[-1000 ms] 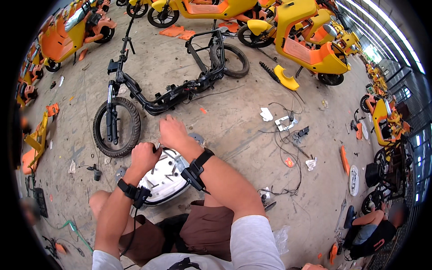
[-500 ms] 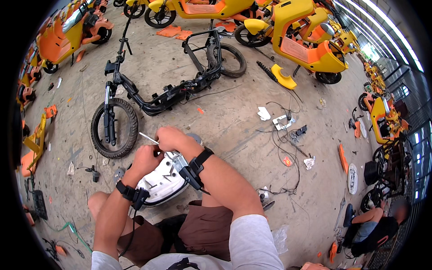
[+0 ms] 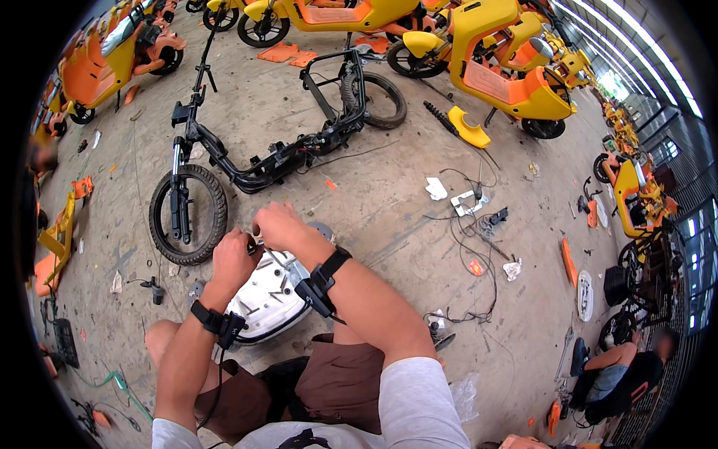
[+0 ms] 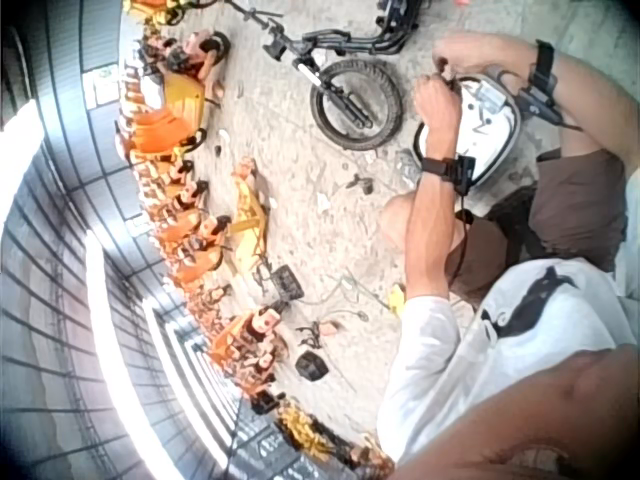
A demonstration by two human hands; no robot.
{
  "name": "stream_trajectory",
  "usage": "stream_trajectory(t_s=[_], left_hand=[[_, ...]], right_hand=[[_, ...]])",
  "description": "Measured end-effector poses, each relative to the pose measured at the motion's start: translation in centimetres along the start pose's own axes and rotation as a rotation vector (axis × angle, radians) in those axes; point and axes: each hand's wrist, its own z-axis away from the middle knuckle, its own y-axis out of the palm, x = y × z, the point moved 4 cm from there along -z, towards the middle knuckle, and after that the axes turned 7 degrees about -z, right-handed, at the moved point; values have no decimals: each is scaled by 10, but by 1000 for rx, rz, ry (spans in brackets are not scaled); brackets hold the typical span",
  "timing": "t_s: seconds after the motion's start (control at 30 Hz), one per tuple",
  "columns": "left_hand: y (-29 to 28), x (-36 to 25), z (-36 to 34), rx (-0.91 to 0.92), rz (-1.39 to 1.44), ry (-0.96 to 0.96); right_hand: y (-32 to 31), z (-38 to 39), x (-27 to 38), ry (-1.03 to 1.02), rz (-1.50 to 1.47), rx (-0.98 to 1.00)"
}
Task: The person assembles a white scooter component by threading wires through it and securing components with a T-handle wrench while sitting on the floor.
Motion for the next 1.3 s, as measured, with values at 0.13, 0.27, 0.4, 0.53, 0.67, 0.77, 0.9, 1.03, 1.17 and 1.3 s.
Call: stream_trajectory(t_s=[0.13,0.27,0.4,0.53,0.67,0.77,0.9,1.03,1.17,1.3], left_hand=[[-1,0,1,117,-45,-85],[6,1,1,207,-45,-158],[4,-3,1,223,99,-153],[8,-7,2,281,144,-87],[0,-4,1,4,105,-32],[-17,-9,-1,-142,-54,47],[2,2,1,248,-13,-163],[5,0,1,259,-67,-148],[13,4,2,262,-25,-206],[25,7,1,280,145,-217]], right_hand=[[-12,0,12,67,20,-125],[-17,-2,15,238,-80,-44],[-5,3,9,308,-90,116],[4,3,0,208,-134,211],[5,3,2,146,-124,228],[2,2,5,185,-25,238],[-2,3,4,162,88,34],[-10,6,6,106,50,-218],[-11,2,6,212,-86,-192],[7,-2,-4,204,-93,135]])
